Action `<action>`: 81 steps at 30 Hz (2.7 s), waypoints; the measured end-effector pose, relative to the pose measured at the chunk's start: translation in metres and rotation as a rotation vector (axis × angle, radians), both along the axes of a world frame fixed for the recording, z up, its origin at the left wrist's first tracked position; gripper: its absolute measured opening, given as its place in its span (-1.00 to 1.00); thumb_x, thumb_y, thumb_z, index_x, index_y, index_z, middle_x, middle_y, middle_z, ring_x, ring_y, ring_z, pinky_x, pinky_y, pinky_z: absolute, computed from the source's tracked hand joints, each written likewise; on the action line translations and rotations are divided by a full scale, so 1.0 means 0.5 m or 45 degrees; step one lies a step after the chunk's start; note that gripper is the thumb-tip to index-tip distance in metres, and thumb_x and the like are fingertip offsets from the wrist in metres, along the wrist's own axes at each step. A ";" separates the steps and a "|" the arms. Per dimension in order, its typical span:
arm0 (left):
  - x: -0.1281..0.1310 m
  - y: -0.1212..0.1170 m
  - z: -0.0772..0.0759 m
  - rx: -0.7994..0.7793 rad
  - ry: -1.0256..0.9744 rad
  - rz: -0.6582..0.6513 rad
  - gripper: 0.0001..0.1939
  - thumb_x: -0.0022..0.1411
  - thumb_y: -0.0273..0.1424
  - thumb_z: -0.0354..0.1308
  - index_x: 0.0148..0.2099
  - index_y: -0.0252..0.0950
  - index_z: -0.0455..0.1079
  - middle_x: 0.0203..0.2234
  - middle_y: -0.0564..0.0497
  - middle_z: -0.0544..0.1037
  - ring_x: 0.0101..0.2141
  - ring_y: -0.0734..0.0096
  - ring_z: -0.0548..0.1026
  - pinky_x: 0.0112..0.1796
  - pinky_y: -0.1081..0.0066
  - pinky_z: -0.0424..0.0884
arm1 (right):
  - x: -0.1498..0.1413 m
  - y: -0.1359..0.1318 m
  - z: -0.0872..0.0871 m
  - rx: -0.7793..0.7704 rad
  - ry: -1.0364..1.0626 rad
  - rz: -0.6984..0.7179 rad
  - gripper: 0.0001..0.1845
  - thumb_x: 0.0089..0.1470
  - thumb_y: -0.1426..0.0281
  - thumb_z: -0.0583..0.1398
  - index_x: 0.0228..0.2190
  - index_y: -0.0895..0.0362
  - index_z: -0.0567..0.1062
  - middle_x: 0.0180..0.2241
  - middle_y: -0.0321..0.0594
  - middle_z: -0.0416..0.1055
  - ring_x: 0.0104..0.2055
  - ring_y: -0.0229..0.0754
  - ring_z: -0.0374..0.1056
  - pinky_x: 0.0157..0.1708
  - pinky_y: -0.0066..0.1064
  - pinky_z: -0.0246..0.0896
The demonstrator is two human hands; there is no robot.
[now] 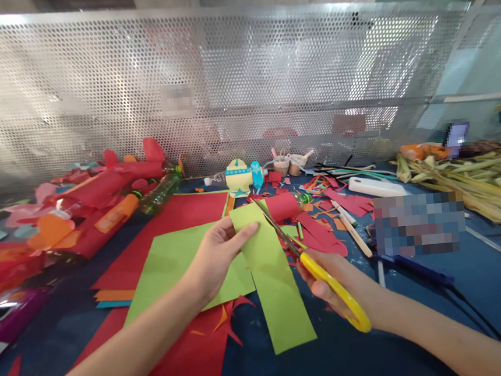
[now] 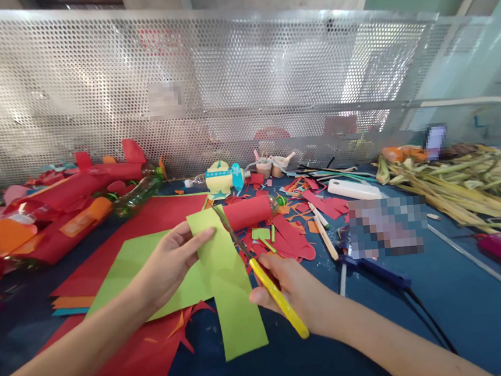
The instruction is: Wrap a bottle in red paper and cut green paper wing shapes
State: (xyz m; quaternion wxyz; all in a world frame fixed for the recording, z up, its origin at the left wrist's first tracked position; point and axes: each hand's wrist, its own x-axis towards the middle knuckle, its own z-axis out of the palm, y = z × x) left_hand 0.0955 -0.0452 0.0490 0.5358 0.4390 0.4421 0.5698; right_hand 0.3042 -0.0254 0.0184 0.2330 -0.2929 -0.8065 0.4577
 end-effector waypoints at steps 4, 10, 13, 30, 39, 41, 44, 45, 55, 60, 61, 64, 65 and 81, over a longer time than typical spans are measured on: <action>-0.008 0.003 -0.003 -0.021 -0.073 -0.011 -0.80 0.09 -0.29 0.28 -0.26 -0.29 0.51 -0.39 0.00 0.64 -0.42 0.40 0.57 -0.34 0.47 0.50 | 0.001 0.005 0.004 0.059 0.002 -0.023 -0.27 -0.14 -0.35 -0.11 -0.52 0.10 0.13 -0.57 -0.39 0.02 -0.57 -0.34 -0.07 -0.61 -0.47 -0.15; -0.005 -0.004 0.005 0.051 -0.038 0.152 -0.73 0.04 -0.22 0.30 -0.23 -0.24 0.50 -0.48 0.04 0.63 -0.54 0.39 0.54 -0.45 0.44 0.49 | 0.006 -0.003 -0.004 -0.032 0.028 0.020 -0.33 -0.10 -0.30 -0.03 -0.49 0.09 0.12 -0.59 -0.42 0.00 -0.65 -0.39 -0.05 -0.73 -0.53 -0.11; -0.002 -0.008 0.010 0.051 0.048 0.182 -0.75 0.04 -0.20 0.29 -0.25 -0.22 0.50 -0.52 0.08 0.61 -0.59 0.42 0.52 -0.51 0.47 0.46 | 0.008 -0.012 -0.008 -0.150 0.048 0.094 -0.38 -0.03 -0.25 -0.03 -0.41 0.08 0.11 -0.51 -0.40 0.03 -0.66 -0.40 0.00 -0.76 -0.54 0.06; 0.024 -0.031 0.005 0.023 0.183 0.074 -0.76 0.05 -0.18 0.27 -0.42 -0.25 0.43 -0.63 0.13 0.52 -0.64 0.55 0.42 -0.63 0.61 0.35 | 0.021 -0.029 0.006 0.140 -0.034 0.136 -0.29 0.03 -0.23 -0.14 -0.21 0.14 0.24 -0.32 -0.08 0.28 -0.34 -0.11 0.21 -0.29 -0.22 0.27; 0.021 -0.029 0.005 -0.002 0.234 0.089 -0.75 0.05 -0.17 0.27 -0.41 -0.26 0.45 -0.64 0.12 0.50 -0.66 0.57 0.37 -0.66 0.63 0.29 | 0.011 -0.020 -0.015 0.124 0.132 0.151 -0.36 0.07 -0.20 -0.14 -0.27 0.12 0.24 -0.41 -0.21 0.21 -0.45 -0.21 0.16 -0.52 -0.40 0.22; 0.022 -0.029 0.006 -0.008 0.225 0.082 -0.75 0.04 -0.17 0.27 -0.42 -0.26 0.44 -0.64 0.12 0.49 -0.66 0.57 0.36 -0.66 0.63 0.29 | 0.009 -0.022 -0.018 0.061 0.144 0.174 -0.37 0.07 -0.20 -0.15 -0.28 0.11 0.22 -0.42 -0.24 0.18 -0.48 -0.24 0.13 -0.61 -0.45 0.13; 0.020 -0.027 0.007 -0.013 0.221 0.057 -0.74 0.05 -0.17 0.27 -0.43 -0.27 0.44 -0.62 0.12 0.50 -0.65 0.58 0.38 -0.64 0.63 0.31 | 0.007 -0.023 -0.014 0.051 0.142 0.163 -0.34 0.04 -0.23 -0.16 -0.32 0.12 0.20 -0.48 -0.31 0.10 -0.54 -0.30 0.02 -0.67 -0.48 0.03; 0.019 -0.027 0.007 -0.016 0.221 0.044 -0.74 0.05 -0.17 0.26 -0.43 -0.27 0.44 -0.62 0.12 0.50 -0.64 0.58 0.38 -0.63 0.63 0.31 | 0.006 -0.023 -0.010 0.064 0.135 0.156 -0.34 0.03 -0.24 -0.17 -0.34 0.12 0.19 -0.49 -0.33 0.08 -0.56 -0.32 -0.02 -0.67 -0.48 0.00; 0.005 -0.020 0.016 -0.075 0.286 0.035 -0.74 0.03 -0.16 0.28 -0.42 -0.27 0.46 -0.61 0.10 0.53 -0.64 0.52 0.41 -0.63 0.59 0.30 | 0.004 -0.017 0.024 0.072 0.077 0.161 -0.35 0.02 -0.26 -0.17 -0.43 0.10 0.13 -0.56 -0.40 0.00 -0.61 -0.36 -0.12 -0.67 -0.47 -0.15; -0.009 -0.013 0.015 -0.086 0.298 0.017 -0.72 0.00 -0.15 0.29 -0.35 -0.25 0.50 -0.53 0.03 0.59 -0.60 0.45 0.49 -0.59 0.53 0.37 | 0.011 -0.012 0.025 0.058 0.006 0.140 -0.35 -0.01 -0.28 -0.16 -0.44 0.09 0.09 -0.57 -0.42 -0.04 -0.61 -0.37 -0.14 -0.68 -0.47 -0.20; -0.011 -0.012 0.016 -0.080 0.291 0.014 -0.73 0.00 -0.16 0.30 -0.34 -0.25 0.50 -0.53 0.03 0.60 -0.60 0.44 0.49 -0.58 0.53 0.38 | 0.013 -0.011 0.024 0.055 -0.002 0.138 -0.35 0.00 -0.27 -0.16 -0.44 0.09 0.09 -0.57 -0.43 -0.05 -0.61 -0.37 -0.15 -0.68 -0.47 -0.21; -0.013 -0.010 0.020 -0.063 0.272 0.005 -0.75 -0.01 -0.18 0.32 -0.36 -0.25 0.51 -0.55 0.05 0.59 -0.61 0.46 0.49 -0.60 0.55 0.37 | 0.017 -0.008 0.019 0.038 -0.015 0.120 -0.35 0.00 -0.27 -0.15 -0.44 0.09 0.10 -0.56 -0.41 -0.02 -0.60 -0.37 -0.14 -0.67 -0.48 -0.23; -0.013 -0.011 0.021 -0.058 0.271 0.003 -0.75 -0.02 -0.18 0.32 -0.37 -0.25 0.51 -0.56 0.05 0.59 -0.62 0.47 0.48 -0.61 0.55 0.36 | 0.018 -0.007 0.018 0.030 -0.021 0.117 -0.35 -0.01 -0.27 -0.14 -0.44 0.10 0.11 -0.55 -0.41 -0.02 -0.59 -0.37 -0.14 -0.67 -0.48 -0.24; -0.036 0.000 0.030 0.671 1.137 0.621 -0.77 -0.01 -0.32 0.28 -0.24 -0.18 0.43 -0.39 0.02 0.49 -0.31 0.29 0.43 -0.16 0.34 0.32 | 0.026 0.013 0.018 -0.131 -0.099 0.041 -0.33 -0.04 -0.29 -0.09 -0.46 0.10 0.14 -0.58 -0.43 -0.02 -0.62 -0.40 -0.10 -0.66 -0.51 -0.18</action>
